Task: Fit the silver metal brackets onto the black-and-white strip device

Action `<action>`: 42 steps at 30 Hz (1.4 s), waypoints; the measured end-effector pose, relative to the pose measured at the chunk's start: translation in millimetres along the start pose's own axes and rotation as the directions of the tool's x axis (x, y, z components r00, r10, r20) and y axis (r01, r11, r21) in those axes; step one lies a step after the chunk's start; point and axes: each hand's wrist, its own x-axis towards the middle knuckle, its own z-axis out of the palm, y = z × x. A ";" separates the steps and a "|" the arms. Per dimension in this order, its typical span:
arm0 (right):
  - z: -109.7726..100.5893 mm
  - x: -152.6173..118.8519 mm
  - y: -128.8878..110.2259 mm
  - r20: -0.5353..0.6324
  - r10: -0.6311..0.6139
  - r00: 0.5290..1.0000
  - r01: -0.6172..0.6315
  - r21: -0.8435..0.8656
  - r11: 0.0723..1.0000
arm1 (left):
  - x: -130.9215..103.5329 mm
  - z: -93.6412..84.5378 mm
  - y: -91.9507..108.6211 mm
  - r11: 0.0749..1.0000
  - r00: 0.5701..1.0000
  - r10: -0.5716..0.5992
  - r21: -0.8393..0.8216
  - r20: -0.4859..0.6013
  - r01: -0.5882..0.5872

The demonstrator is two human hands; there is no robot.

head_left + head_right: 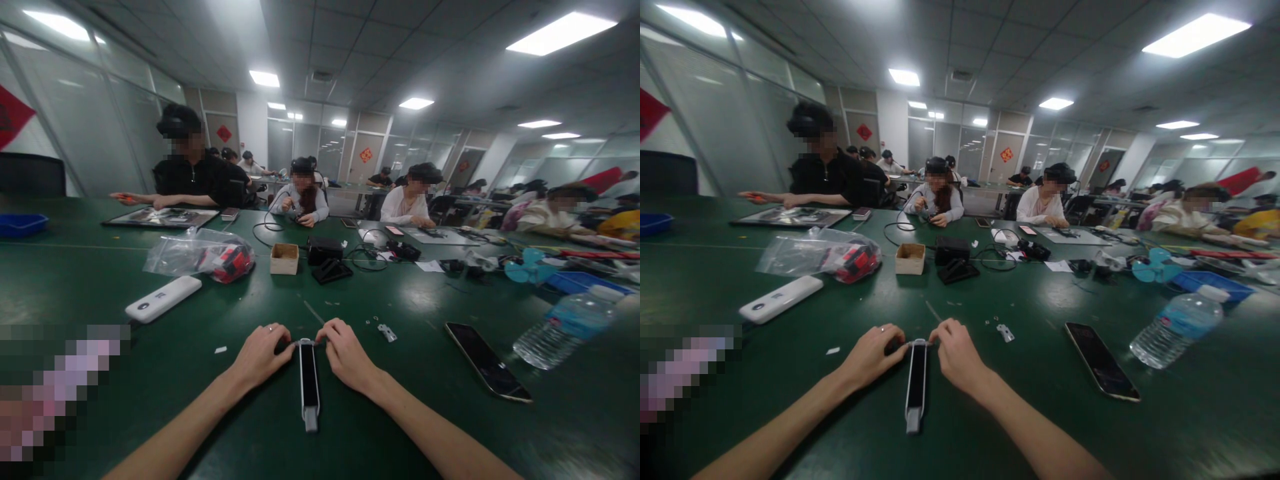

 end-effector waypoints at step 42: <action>1.4 3.1 5.8 0.097 -0.006 0.995 0.023 -0.173 0.985 | -0.1 9.3 -9.5 0.987 0.992 0.123 -0.101 0.005 -0.122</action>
